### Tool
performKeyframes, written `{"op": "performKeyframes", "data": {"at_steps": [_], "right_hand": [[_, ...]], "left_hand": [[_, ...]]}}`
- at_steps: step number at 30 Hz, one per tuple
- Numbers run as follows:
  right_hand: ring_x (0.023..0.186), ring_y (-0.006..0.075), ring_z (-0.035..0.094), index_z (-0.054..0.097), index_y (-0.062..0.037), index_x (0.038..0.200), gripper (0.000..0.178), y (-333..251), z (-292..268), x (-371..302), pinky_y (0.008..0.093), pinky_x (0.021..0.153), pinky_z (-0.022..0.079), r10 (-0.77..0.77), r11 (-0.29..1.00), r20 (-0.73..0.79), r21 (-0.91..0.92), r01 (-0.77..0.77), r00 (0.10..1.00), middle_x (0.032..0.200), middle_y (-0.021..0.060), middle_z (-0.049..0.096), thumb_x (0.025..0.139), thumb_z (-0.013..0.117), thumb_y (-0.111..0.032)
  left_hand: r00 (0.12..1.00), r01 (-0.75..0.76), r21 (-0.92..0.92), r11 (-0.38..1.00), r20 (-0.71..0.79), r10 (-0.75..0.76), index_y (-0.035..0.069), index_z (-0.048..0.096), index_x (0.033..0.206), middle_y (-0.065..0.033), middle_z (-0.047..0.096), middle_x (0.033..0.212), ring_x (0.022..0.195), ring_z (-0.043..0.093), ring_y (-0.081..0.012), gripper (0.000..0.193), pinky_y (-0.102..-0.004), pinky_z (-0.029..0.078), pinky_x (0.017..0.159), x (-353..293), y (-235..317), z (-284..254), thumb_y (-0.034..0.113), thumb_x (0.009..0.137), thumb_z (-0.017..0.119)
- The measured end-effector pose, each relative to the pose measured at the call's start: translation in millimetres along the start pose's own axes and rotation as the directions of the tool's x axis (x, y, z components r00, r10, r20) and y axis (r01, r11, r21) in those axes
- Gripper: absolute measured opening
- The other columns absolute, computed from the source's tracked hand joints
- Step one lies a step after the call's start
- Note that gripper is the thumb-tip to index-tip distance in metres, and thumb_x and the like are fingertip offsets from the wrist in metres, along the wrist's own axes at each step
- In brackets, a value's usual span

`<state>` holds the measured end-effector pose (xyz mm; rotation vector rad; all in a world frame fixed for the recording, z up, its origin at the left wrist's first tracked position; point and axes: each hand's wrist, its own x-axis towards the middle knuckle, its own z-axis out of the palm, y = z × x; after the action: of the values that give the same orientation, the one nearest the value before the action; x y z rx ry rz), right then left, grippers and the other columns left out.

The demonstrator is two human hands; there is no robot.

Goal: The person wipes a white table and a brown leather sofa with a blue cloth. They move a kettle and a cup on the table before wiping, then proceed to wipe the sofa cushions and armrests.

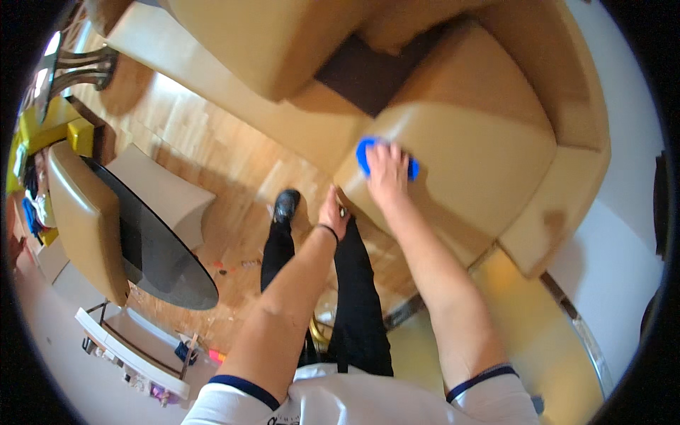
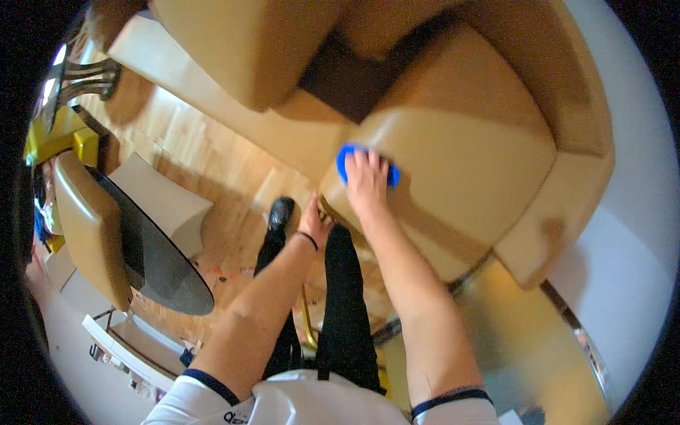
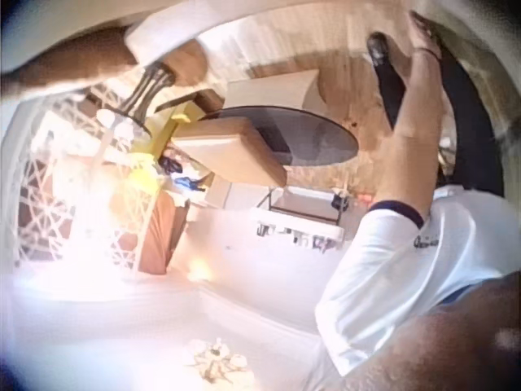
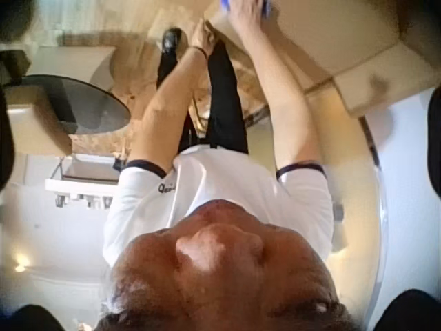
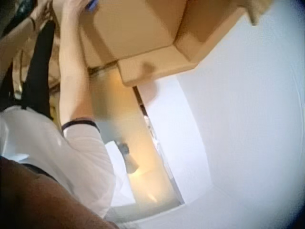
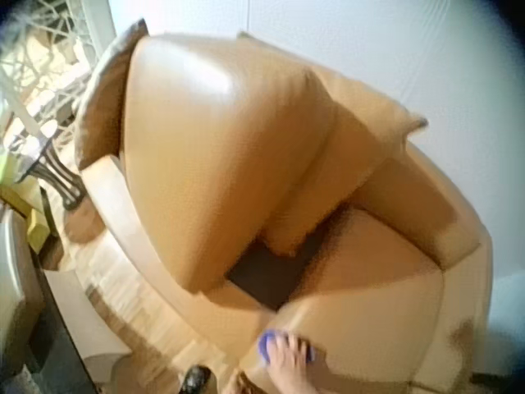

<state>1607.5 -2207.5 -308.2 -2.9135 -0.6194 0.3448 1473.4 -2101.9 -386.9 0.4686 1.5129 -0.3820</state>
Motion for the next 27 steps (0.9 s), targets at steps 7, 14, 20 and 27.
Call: {"op": "performKeyframes", "data": {"at_steps": [7,14,20,27], "right_hand": [[0.119,0.0338,0.052,0.068,-0.0121,0.114,0.030,-14,7,-60,0.0504,0.097,0.045,-0.049,0.977,0.274,0.215,-0.011,0.960,0.126,0.0078,0.059,0.087,0.058,-0.006],[0.116,0.0372,0.055,0.068,-0.0139,0.114,0.035,3,-28,-63,0.0501,0.101,0.045,-0.038,0.910,0.264,0.407,-0.076,0.964,0.121,0.0084,0.063,0.081,0.069,-0.003],[0.112,0.0388,0.056,0.067,-0.0133,0.117,0.037,14,-51,-59,0.0504,0.100,0.045,0.116,0.773,0.071,0.620,-0.135,0.991,0.118,0.0121,0.063,0.081,0.073,-0.007],[0.114,0.0359,0.058,0.060,-0.0025,0.123,0.035,-15,-261,43,0.0471,0.102,0.044,0.359,0.515,-0.331,0.850,0.110,0.873,0.120,0.0184,0.061,0.093,0.071,-0.015]], "left_hand": [[0.790,-0.523,0.832,0.185,0.393,0.470,-0.001,0.060,0.134,-0.0195,0.063,0.133,0.122,0.062,-0.0373,0.057,-0.0423,0.049,0.104,-53,92,15,0.034,0.090,0.072],[-0.682,-0.436,0.023,-0.899,0.644,0.347,0.008,0.065,0.129,-0.0160,0.056,0.142,0.135,0.051,-0.0368,0.046,-0.0529,0.038,0.114,-343,257,236,0.008,0.084,0.074],[-0.429,-0.312,0.313,-0.897,0.796,0.427,0.009,0.062,0.132,-0.0093,0.054,0.145,0.139,0.047,-0.0312,0.060,-0.0618,0.021,0.120,-361,291,309,0.036,0.081,0.079],[-0.514,-0.398,0.212,-0.892,0.754,0.409,0.010,0.060,0.137,-0.0090,0.059,0.141,0.140,0.047,-0.0305,0.069,-0.0590,0.019,0.122,-367,272,168,0.037,0.078,0.082]]}}
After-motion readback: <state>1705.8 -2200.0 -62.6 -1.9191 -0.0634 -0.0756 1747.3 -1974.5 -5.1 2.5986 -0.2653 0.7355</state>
